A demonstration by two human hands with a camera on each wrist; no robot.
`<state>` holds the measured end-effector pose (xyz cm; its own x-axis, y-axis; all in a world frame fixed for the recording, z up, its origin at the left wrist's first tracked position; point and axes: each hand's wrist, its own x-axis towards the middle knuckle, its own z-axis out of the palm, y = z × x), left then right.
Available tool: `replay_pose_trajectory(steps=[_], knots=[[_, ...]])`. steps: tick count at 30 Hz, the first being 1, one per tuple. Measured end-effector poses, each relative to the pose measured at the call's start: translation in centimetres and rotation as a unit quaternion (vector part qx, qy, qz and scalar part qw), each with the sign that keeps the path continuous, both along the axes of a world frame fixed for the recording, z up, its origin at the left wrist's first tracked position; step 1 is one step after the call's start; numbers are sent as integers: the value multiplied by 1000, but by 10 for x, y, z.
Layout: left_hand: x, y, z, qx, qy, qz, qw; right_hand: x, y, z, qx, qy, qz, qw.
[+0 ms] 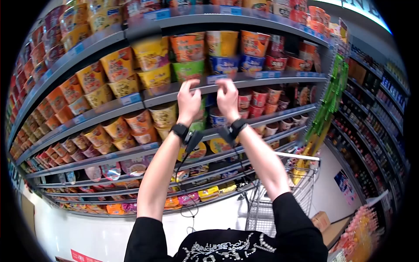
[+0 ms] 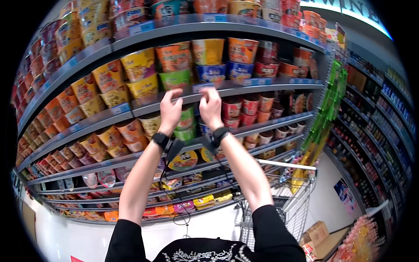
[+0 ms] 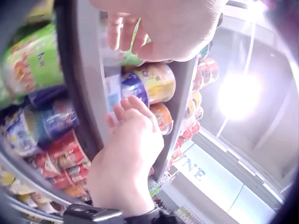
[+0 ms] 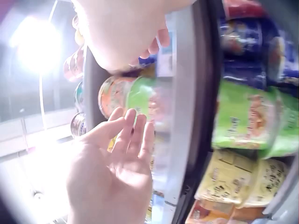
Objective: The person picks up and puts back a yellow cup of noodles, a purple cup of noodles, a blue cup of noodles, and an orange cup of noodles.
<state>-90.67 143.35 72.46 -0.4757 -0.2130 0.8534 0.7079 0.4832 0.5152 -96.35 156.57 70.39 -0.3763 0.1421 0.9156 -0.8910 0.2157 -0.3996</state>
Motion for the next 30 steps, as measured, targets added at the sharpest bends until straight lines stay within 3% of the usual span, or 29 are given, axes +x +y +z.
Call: replay_pose_trajectory(steps=[2, 3, 7, 8, 10, 11, 12, 13, 14, 15, 16, 17, 18, 19, 20, 21, 23, 25, 28, 30], knots=[[-9, 9, -54, -9, -46, -15, 999, 4, 17, -63, -26, -53, 5, 998], [-12, 17, -88, 50, -114, -79, 989, 8, 28, -99, -37, -90, 1, 995], [-5, 42, -223, 76, -266, -201, 940, 37, 89, -256, -59, -319, -9, 946], [7, 53, -255, 147, -370, -209, 893, 42, 105, -313, -111, -365, 30, 924], [36, 70, -319, 205, -470, -232, 827, 87, 141, -395, -74, -439, -22, 895], [48, 78, -364, 235, -515, -227, 792, 125, 157, -410, -135, -524, 35, 840], [65, 84, -405, 220, -559, -226, 767, 140, 179, -482, -53, -487, -31, 871], [82, 89, -438, 206, -602, -222, 739, 185, 191, -469, -48, -608, -87, 787], [104, 94, -457, 210, -644, -217, 703, 188, 226, -612, -93, -640, -84, 758], [126, 98, -476, 215, -686, -210, 662, 232, 238, -594, 0, -675, -130, 727], [141, 99, -493, 208, -707, -203, 644, 273, 246, -608, -9, -648, -190, 737], [159, 98, -506, 199, -729, -196, 625, 302, 260, -647, 1, -711, -218, 669], [177, 99, -515, 193, -734, -192, 621, 337, 265, -638, 6, -766, -180, 616], [186, 100, -516, 183, -739, -191, 620, 366, 273, -674, 10, -803, -160, 573], [195, 102, -505, 156, -754, -196, 607, 394, 263, -640, 92, -787, -196, 577], [203, 102, -499, 159, -759, -201, 598, 417, 262, -654, 107, -794, -159, 577], [219, 96, -501, 174, -757, -215, 592, 450, 245, -629, 89, -836, -167, 515], [233, 87, -499, 176, -761, -208, 588, 470, 236, -622, 117, -835, -181, 507], [252, 61, -509, 207, -748, -194, 600, 490, 228, -626, 72, -827, -132, 542], [267, 41, -501, 222, -739, -180, 610, 496, 234, -678, 104, -832, -123, 532]])
